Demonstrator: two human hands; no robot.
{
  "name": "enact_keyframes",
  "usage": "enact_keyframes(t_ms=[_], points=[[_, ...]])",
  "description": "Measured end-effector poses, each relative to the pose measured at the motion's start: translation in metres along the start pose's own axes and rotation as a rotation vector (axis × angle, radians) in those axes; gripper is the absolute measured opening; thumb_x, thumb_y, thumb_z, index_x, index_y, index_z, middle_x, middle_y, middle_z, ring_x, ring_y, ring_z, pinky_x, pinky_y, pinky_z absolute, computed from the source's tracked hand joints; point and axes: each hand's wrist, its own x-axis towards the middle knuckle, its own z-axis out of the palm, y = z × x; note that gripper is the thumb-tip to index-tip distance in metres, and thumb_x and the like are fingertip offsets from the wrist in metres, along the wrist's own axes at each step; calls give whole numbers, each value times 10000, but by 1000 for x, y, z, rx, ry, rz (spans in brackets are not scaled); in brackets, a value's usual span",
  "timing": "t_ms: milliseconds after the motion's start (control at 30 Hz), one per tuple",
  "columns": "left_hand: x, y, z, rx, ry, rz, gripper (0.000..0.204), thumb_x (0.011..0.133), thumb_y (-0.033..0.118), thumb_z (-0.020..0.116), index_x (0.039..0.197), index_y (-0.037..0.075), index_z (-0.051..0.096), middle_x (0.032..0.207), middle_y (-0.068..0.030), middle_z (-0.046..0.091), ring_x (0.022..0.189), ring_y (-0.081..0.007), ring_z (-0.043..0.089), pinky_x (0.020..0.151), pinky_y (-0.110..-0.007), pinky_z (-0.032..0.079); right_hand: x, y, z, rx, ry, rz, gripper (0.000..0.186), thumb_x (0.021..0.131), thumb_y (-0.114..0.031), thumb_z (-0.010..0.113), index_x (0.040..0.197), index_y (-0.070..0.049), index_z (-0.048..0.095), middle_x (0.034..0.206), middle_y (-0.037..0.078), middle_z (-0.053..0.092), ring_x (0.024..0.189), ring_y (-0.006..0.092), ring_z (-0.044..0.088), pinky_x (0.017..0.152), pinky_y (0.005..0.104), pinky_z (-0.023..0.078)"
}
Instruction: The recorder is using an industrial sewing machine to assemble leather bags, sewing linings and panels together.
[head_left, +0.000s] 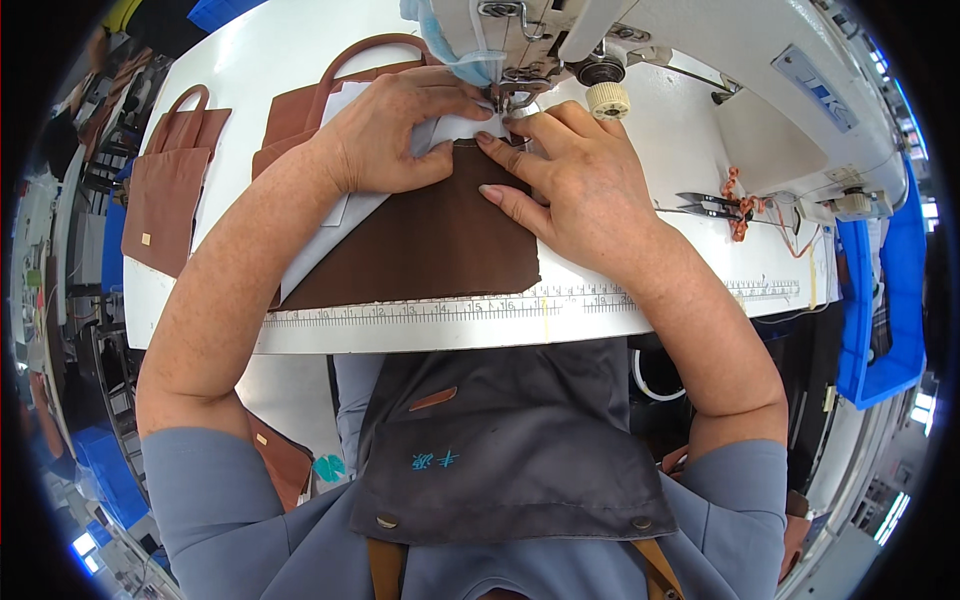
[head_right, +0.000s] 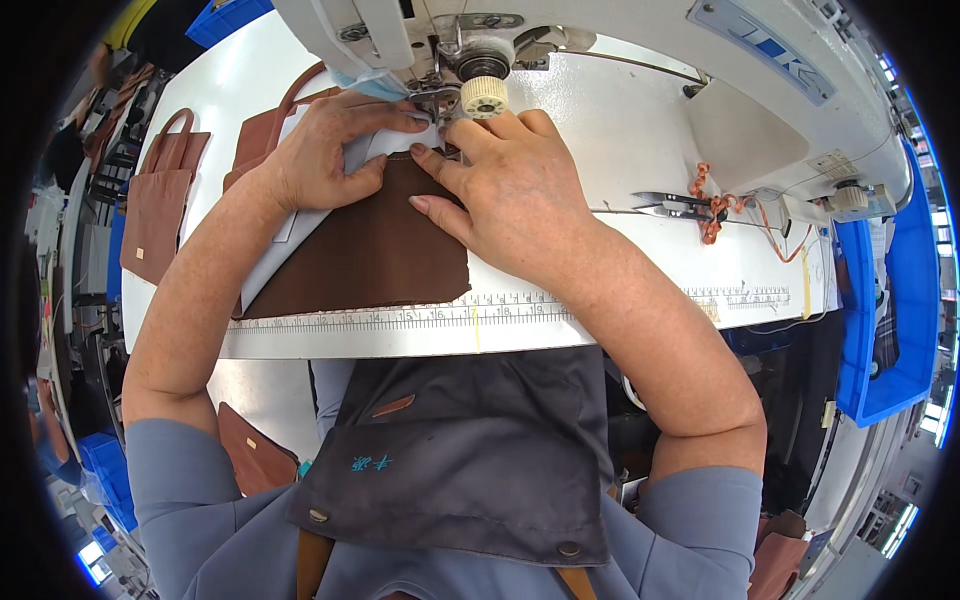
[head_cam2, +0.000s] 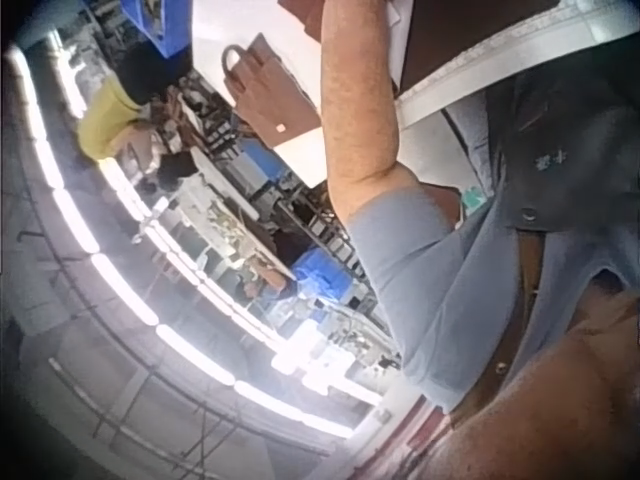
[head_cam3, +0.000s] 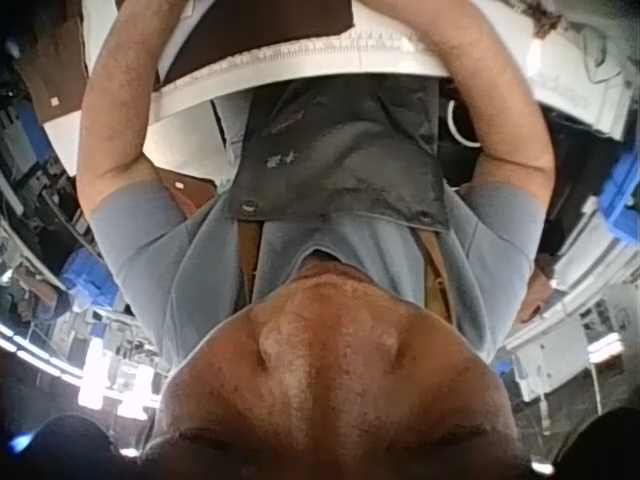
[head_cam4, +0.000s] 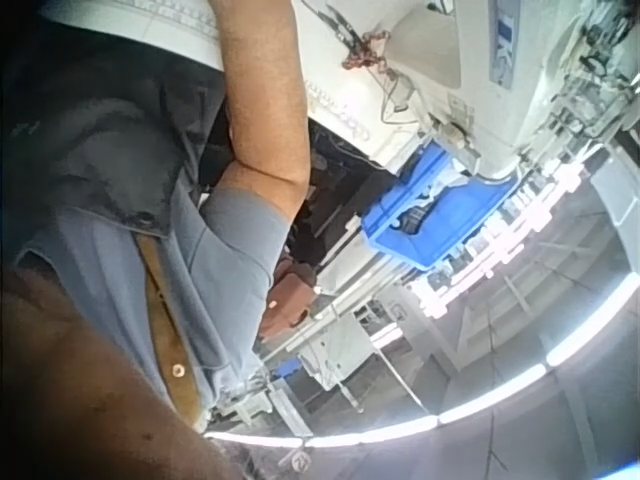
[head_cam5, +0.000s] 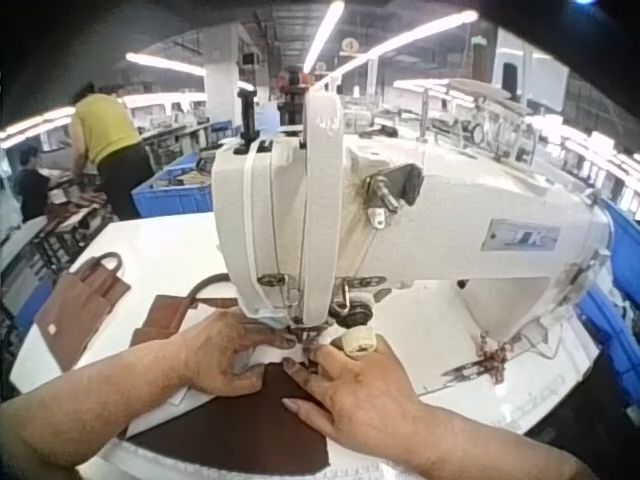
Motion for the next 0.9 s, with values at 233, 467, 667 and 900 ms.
enact_keyframes(t_ms=[233, 467, 667, 900], points=[[3, 0, 0, 80, 22, 67, 483, 730, 96, 638, 1204, 110, 729, 1238, -141, 700, 1142, -327, 649, 1054, -435, 474, -3, 3, -1, 18, 24, -6, 390, 888, -410, 729, 1127, -107, 784, 1032, 21, 695, 980, 196, 604, 862, 359, 444], [-4, 43, 4, 614, 87, 112, 282, 901, 200, 694, 1167, 114, 733, 1177, -35, 711, 1115, -240, 656, 1046, -420, 451, -6, 12, -3, 80, 35, 7, 331, 870, -338, 748, 1068, -74, 780, 1013, 12, 709, 998, 195, 608, 877, 366, 445], [-15, 67, 27, 299, 176, -141, 276, 895, 177, 715, 1129, 31, 735, 1206, -66, 678, 1173, -274, 623, 999, -419, 459, -4, 17, 0, 108, 56, 25, 238, 853, -278, 749, 992, -90, 792, 1014, 11, 709, 969, 196, 602, 872, 375, 449], [-12, 51, 34, 229, 266, -52, 291, 867, 139, 722, 1111, -21, 734, 1215, -119, 679, 1191, -306, 621, 1040, -424, 478, -2, 17, 2, 103, 40, 61, 221, 861, -272, 739, 995, -105, 795, 947, 20, 668, 978, 207, 588, 855, 381, 448]])
